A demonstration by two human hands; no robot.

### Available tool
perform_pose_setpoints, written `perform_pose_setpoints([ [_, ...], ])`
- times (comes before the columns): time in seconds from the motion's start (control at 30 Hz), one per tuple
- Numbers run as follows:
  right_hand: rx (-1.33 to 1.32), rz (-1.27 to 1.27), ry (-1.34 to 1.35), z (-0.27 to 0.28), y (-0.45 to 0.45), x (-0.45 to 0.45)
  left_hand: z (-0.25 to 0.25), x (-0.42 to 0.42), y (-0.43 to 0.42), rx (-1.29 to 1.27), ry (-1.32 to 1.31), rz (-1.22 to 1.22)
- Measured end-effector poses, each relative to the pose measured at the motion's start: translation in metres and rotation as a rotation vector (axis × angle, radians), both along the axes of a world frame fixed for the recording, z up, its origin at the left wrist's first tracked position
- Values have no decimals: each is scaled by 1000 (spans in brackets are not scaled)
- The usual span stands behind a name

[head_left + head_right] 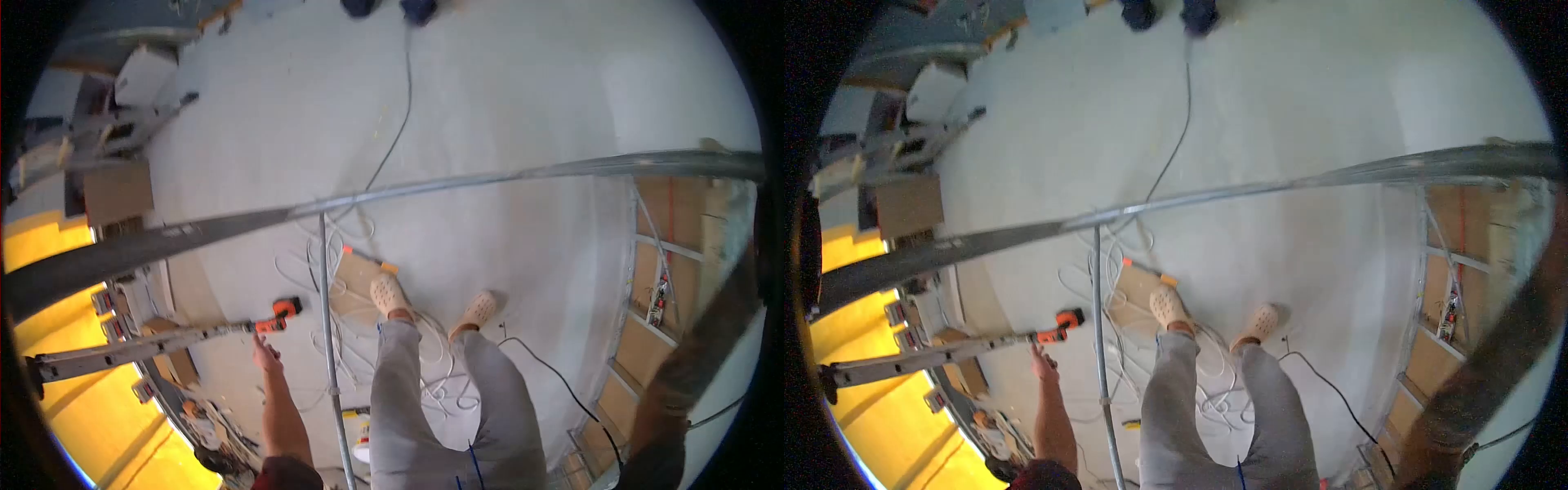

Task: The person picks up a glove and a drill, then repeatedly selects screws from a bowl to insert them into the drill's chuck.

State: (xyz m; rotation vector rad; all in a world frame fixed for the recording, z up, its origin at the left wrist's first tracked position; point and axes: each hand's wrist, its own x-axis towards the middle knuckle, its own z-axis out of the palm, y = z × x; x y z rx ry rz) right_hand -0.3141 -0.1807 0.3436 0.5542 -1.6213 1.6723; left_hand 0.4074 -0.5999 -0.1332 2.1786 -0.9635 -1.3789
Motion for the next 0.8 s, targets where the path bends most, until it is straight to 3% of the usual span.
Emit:
perform_pose_setpoints([
  [0.03,-27,-22,40,-10,6,11,41,-40,26,-56,15,-1],
  [0.1,382,-246,-169,-27,3,32,87,-95,70,-185,250,-5],
  [0.13,189,-183,-386,-20,-9,43,103,-120,93,-253,320,-92],
  [0.17,-114,173,-500,-41,15,21,118,-141,117,-327,388,-176],
  [0.2,-300,-29,-666,-40,-7,22,128,-162,139,-275,345,-149],
  [0.23,-321,212,-610,-26,-13,38,146,-188,160,-207,419,-214],
  [0.33,-12,151,-565,-11,-14,47,188,-258,234,-77,354,-513],
  [0.37,4,151,-539,3,-13,53,210,-282,257,47,472,-454],
  [0.47,56,260,-592,11,-12,52,297,-331,303,123,599,-755],
  [0.67,81,166,-467,17,-15,55,299,-363,294,30,672,-1124],
  [0.73,81,159,-482,14,-15,52,338,-379,279,6,552,-1252],
  [0.8,87,138,-503,11,-13,52,343,-398,256,0,569,-1322],
])
